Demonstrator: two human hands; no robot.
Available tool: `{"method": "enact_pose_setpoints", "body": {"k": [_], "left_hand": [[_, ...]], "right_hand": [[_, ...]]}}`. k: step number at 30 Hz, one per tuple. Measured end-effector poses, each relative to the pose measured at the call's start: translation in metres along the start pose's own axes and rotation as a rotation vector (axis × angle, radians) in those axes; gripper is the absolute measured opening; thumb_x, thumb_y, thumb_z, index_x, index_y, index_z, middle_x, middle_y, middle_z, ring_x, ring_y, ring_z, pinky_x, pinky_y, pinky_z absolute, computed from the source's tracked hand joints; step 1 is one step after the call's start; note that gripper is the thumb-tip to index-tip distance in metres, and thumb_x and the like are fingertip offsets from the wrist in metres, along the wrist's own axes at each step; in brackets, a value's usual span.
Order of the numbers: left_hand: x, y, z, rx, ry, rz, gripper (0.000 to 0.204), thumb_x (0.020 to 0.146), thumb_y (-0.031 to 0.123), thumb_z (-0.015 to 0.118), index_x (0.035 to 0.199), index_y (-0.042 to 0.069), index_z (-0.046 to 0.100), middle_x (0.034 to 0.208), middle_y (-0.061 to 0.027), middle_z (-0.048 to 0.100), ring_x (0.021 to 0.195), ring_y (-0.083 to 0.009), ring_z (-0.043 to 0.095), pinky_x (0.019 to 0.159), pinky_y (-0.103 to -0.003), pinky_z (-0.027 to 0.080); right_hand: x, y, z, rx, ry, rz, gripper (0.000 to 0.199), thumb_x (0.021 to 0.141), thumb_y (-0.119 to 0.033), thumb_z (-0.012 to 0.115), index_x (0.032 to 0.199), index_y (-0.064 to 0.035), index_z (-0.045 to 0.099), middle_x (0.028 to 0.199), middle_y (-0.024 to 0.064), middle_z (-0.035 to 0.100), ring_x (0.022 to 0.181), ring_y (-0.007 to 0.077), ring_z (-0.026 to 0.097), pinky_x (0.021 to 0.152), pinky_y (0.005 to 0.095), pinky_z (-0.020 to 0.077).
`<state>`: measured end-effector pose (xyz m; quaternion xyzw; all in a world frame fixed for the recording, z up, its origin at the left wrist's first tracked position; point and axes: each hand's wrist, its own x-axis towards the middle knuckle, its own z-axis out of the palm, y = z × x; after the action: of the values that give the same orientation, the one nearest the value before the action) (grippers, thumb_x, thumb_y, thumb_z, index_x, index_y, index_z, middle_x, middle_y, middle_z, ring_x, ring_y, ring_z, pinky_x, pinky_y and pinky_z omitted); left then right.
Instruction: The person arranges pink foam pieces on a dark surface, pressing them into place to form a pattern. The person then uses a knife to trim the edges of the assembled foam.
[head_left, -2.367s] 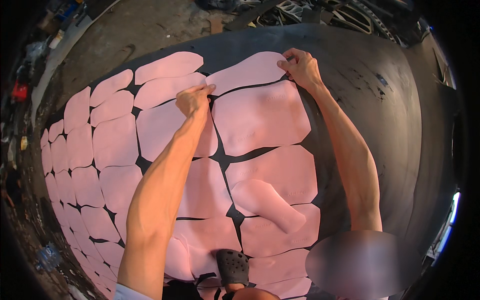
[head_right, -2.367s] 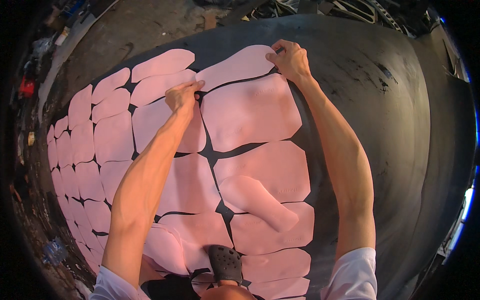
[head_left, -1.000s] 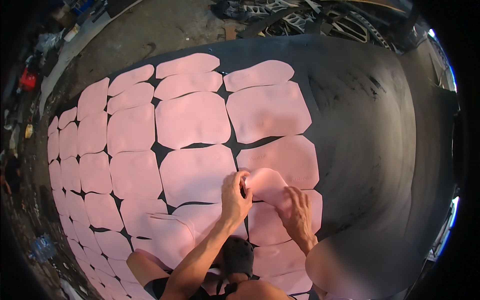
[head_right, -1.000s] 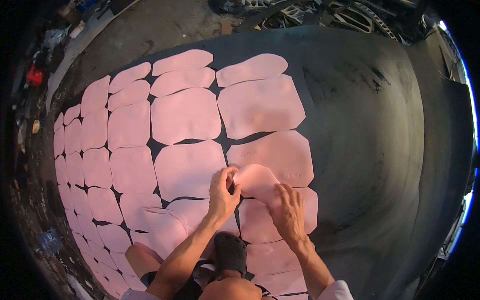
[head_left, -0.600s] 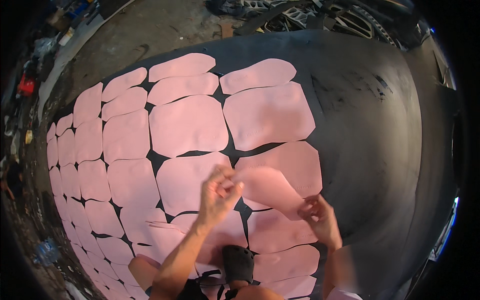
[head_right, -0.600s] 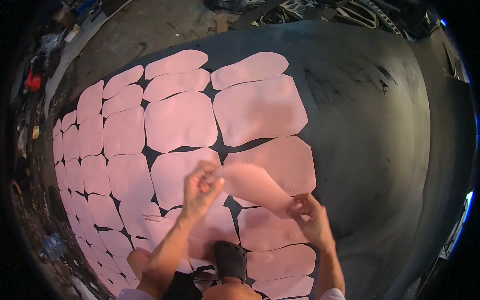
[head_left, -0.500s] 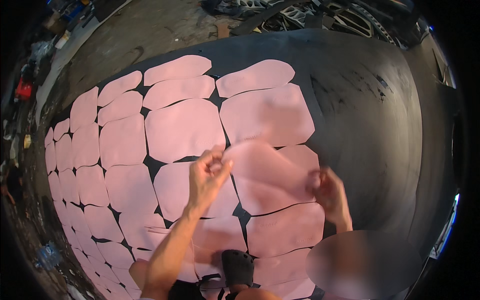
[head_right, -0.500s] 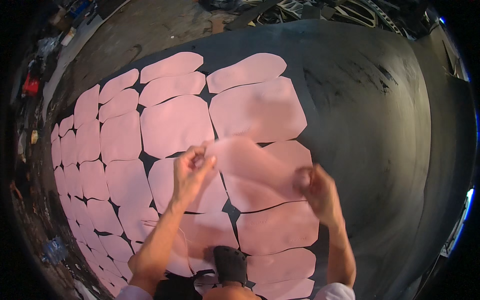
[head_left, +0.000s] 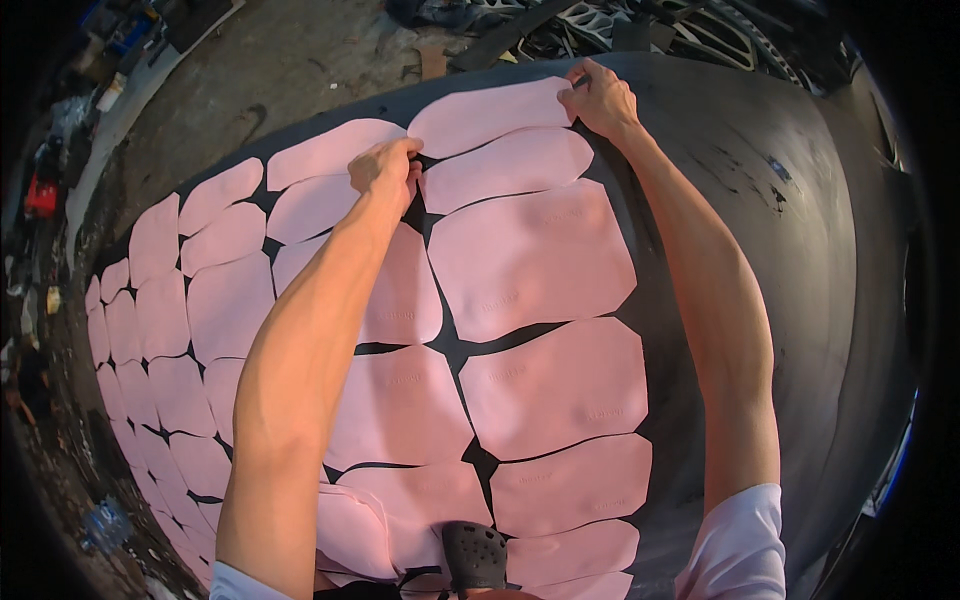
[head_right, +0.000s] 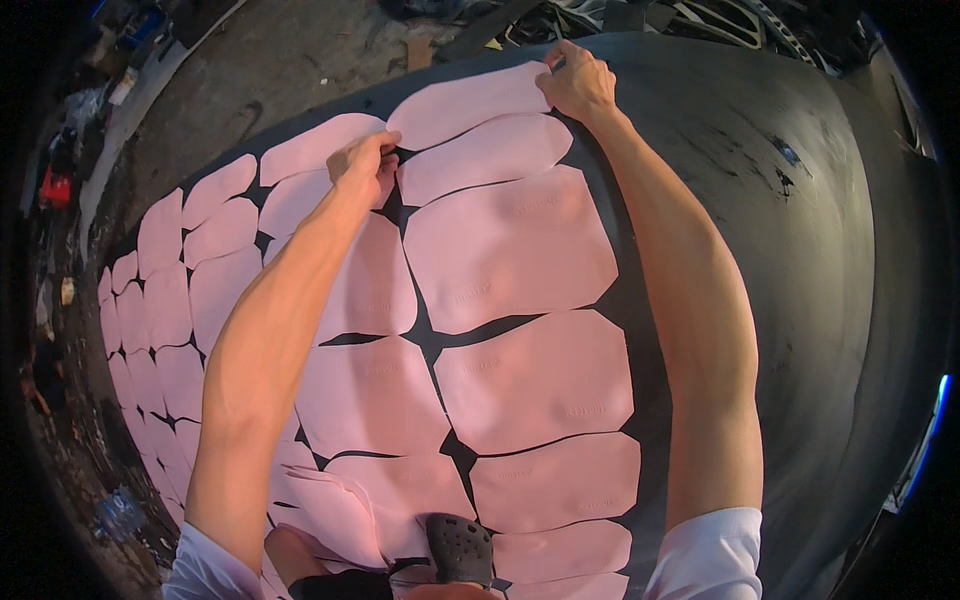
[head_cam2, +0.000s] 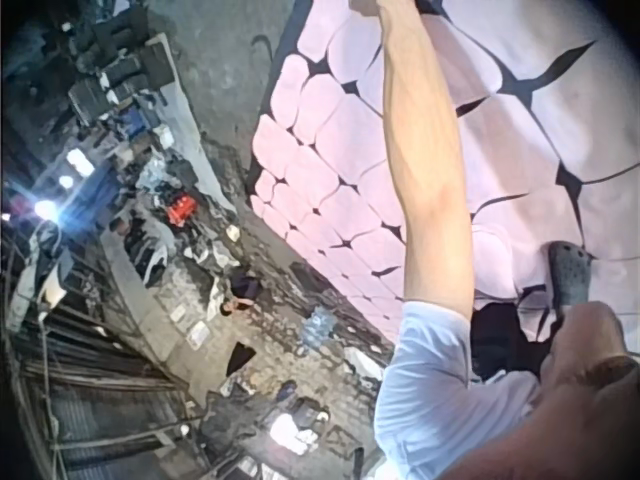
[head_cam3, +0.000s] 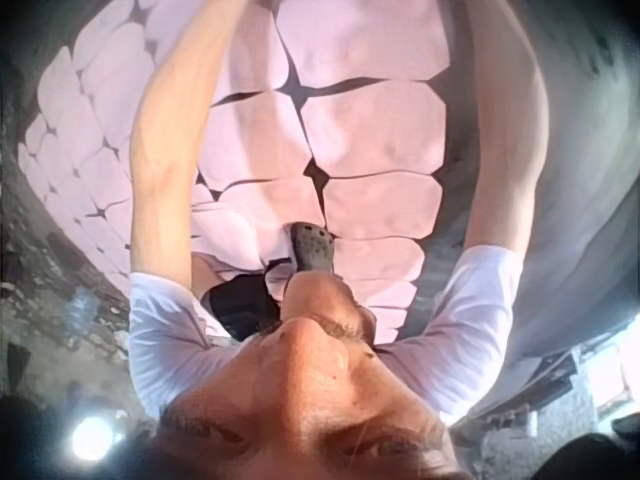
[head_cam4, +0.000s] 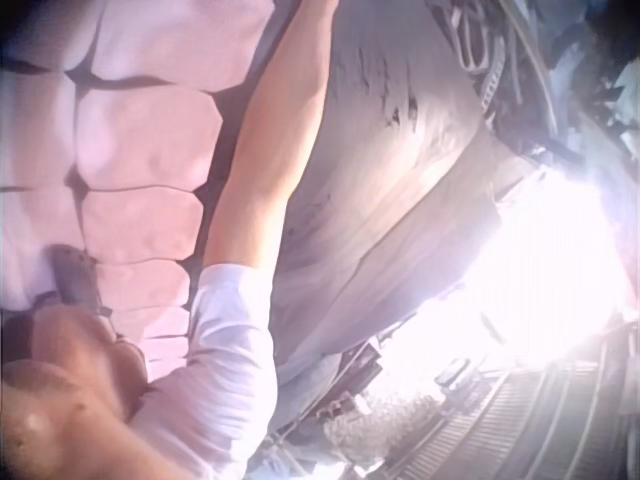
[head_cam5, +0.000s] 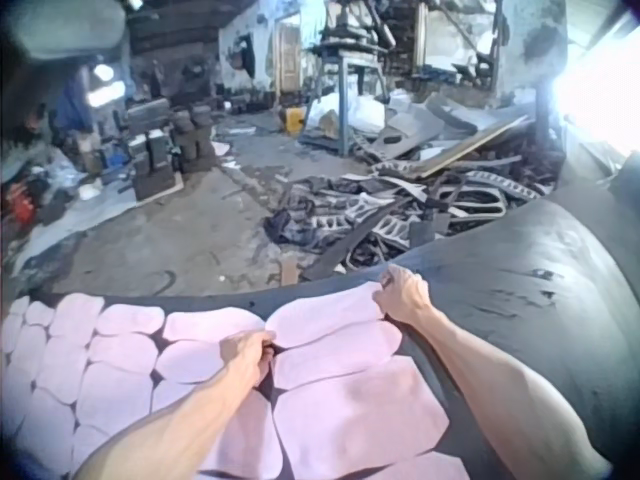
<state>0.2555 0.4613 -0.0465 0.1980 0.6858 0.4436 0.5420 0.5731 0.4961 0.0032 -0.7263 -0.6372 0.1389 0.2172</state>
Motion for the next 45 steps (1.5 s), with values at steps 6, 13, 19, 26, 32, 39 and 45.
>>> {"method": "enact_pose_setpoints", "body": {"k": [6,13,19,26,32,39,45], "left_hand": [[0.018,-0.006,0.003,0.026,0.072,-0.081,0.017,0.081,0.002,0.092,0.093,-0.001,0.079,0.092,-0.0104,0.079,0.064,-0.0179,0.067,0.059,-0.029,0.057],[0.003,-0.003,0.014,0.206,0.149,0.046,0.013,0.08,-0.001,0.089,0.085,-0.002,0.078,0.084,-0.0119,0.08,0.069,-0.0236,0.076,0.061,-0.038,0.062],[-0.025,-0.007,0.018,0.995,0.04,0.792,0.038,0.089,0.004,0.082,0.125,0.007,0.071,0.126,-0.017,0.075,0.117,-0.0356,0.072,0.102,-0.051,0.056],[0.005,-0.054,0.005,1.235,-0.284,1.005,0.076,0.118,0.049,0.039,0.18,0.007,0.024,0.186,-0.0209,0.024,0.173,-0.0372,0.02,0.139,-0.063,0.007],[-0.009,-0.022,-0.01,1.337,-0.31,0.851,0.077,0.117,0.05,0.04,0.173,-0.002,0.035,0.182,-0.0249,0.031,0.172,-0.0413,0.023,0.139,-0.061,0.012],[-0.096,-0.083,-0.288,0.711,0.268,0.998,0.052,0.111,0.024,0.064,0.159,0.003,0.059,0.164,-0.0179,0.057,0.161,-0.041,0.037,0.133,-0.058,0.025],[-0.271,-0.224,-0.722,0.747,1.308,-0.627,0.091,0.102,0.064,0.068,0.17,0.01,0.041,0.175,-0.0251,0.041,0.16,-0.0461,0.038,0.132,-0.057,0.033]], "right_hand": [[0.016,0.007,0.013,-0.038,-0.056,-0.061,0.035,0.084,-0.023,0.079,0.117,-0.0102,0.078,0.093,0.0136,0.085,0.101,0.0327,0.082,0.098,0.044,0.0623],[0.014,0.012,0.019,0.039,-0.007,-0.042,0.035,0.084,-0.018,0.082,0.117,-0.0086,0.078,0.103,0.0187,0.082,0.105,0.0369,0.081,0.097,0.0474,0.0636],[-0.028,-0.023,0.027,-0.365,0.368,-0.238,0.042,0.096,-0.016,0.077,0.136,-0.0071,0.067,0.144,0.0155,0.058,0.127,0.0384,0.065,0.106,0.0558,0.0545],[-0.065,-0.043,0.115,-0.337,-0.181,-0.558,0.067,0.119,-0.05,0.036,0.176,-0.0141,0.039,0.185,0.0089,0.032,0.172,0.0268,0.027,0.141,0.0522,0.0164],[-0.044,-0.022,0.089,-0.382,0.017,-0.232,0.067,0.12,-0.045,0.037,0.175,-0.0068,0.036,0.185,0.017,0.028,0.173,0.033,0.022,0.14,0.0512,0.0175],[-0.124,-0.002,0.045,-0.582,0.001,-0.168,0.079,0.117,-0.047,0.046,0.17,0.0112,0.034,0.181,0.029,0.031,0.171,0.0428,0.024,0.14,0.0582,0.0123],[-0.313,-0.064,0.036,-0.6,-0.197,-0.167,0.079,0.114,-0.044,0.058,0.169,0.0088,0.037,0.178,0.0298,0.037,0.167,0.044,0.032,0.136,0.0592,0.0229]]}}
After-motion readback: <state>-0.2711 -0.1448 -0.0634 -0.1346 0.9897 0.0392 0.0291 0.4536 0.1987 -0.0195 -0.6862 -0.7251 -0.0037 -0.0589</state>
